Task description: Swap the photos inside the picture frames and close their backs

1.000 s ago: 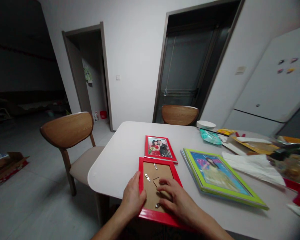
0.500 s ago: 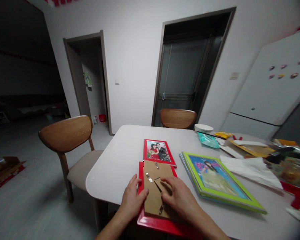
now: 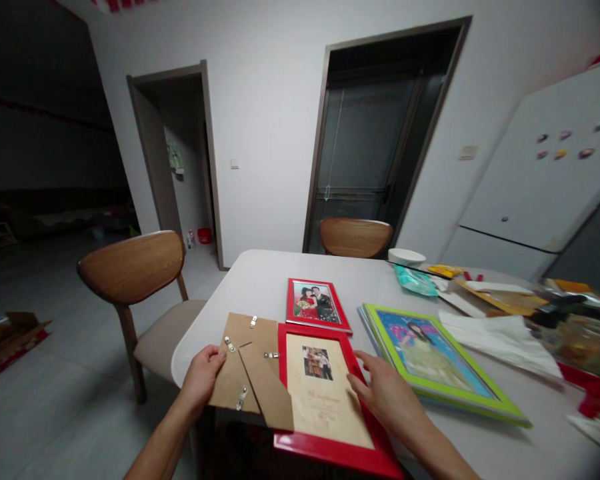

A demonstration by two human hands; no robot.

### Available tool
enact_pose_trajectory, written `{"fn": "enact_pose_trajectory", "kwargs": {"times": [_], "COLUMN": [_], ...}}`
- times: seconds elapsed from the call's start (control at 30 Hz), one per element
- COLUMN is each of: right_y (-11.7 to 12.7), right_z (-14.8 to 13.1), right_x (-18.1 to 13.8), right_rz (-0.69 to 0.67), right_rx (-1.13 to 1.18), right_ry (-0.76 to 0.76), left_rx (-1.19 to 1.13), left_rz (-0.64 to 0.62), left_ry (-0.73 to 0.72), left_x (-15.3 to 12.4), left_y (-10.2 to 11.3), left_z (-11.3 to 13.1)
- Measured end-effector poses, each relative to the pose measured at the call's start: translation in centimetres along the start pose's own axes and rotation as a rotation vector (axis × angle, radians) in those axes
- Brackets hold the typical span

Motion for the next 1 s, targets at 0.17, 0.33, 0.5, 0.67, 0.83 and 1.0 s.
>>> {"fn": "enact_pose_trajectory", "kwargs": {"times": [0.17,0.33,0.5,0.67,0.83,1.0], "right_y": [-1.4,-1.0,0.5,2.4,3.4,3.1], "right_z": [0.7,0.7,0.4,-2.5,-4.3,-3.4], "right_x": [0.1,0.5,0.2,-1.0,-1.1,-0.3], "right_rz": [-0.055,-0.01,-0.036,-0.067,-0.031,-0.086], "right_rx": [-0.061,0.024,0.574,1.183,1.287,1.217], "right_ry": [-0.028,-0.074,-0.243,-0.439,-0.41,-0.326], "left_rx": [0.174,0.398,0.51,0.467,0.43,0.434], "left_rz": [0.04,0.111,0.162,0.003,-0.302,-0.254], "left_ry": [-0.014,-0.076,-0.217,-0.407,-0.73,-0.901], "left_x": [0.6,0.5,-1.1,-5.0,-8.8,-9.2], "left_y": [1.0,1.6,0.4,-6.1,-12.3,-11.9], "left_z": [-0.8,-0.3,2.1,6.3,9.7,11.0]}}
Point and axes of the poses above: each hand's wrist, its own x-axis towards the middle knuckle, its own y-axis out of the back of the hand, z = x × y, the point moved 2 cm from there along x, towards the middle knuckle, and after that the axes turned 6 degrees about x, right-handed, at the moved point
